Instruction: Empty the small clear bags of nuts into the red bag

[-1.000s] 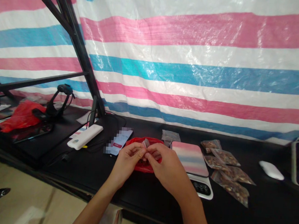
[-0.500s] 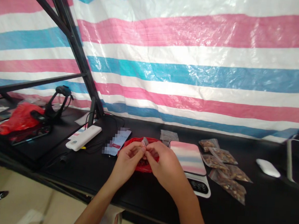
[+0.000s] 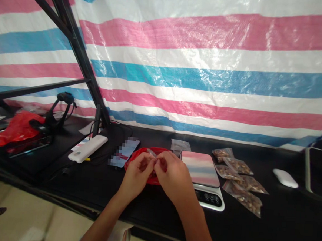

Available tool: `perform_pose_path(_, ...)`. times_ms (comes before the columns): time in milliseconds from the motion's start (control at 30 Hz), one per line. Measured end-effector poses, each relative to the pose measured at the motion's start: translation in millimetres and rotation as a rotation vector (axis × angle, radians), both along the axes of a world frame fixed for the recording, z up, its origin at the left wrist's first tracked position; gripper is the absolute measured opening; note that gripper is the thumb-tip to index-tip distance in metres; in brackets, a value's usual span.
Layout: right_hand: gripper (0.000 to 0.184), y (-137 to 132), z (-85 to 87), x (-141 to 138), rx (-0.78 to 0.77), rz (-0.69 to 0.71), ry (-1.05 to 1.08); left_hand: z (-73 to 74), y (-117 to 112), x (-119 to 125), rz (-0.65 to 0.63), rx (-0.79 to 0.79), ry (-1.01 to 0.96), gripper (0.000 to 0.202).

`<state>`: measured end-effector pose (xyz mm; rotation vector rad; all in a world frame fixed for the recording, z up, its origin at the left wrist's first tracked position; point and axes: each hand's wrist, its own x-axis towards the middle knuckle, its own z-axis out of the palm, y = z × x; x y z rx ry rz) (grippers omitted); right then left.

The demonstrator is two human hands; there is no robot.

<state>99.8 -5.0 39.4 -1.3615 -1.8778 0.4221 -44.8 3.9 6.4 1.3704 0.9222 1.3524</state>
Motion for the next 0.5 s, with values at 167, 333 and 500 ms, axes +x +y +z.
perform_pose_path(167,0.016,-0.3,-2.0,-1.7,0.034,0.076,-0.020,2.4,1.2,-4.9,0.008,-0.008,-0.002,0.020)
perform_pose_path(333,0.015,1.8,-3.9,-0.3,0.091,0.034,-0.023,3.1,-1.8,-6.6,0.056,0.092,0.133,0.023)
perform_pose_path(500,0.015,6.0,-3.5,0.3,0.074,-0.124,0.087,2.4,-2.9,-1.7,0.171,0.142,0.205,0.022)
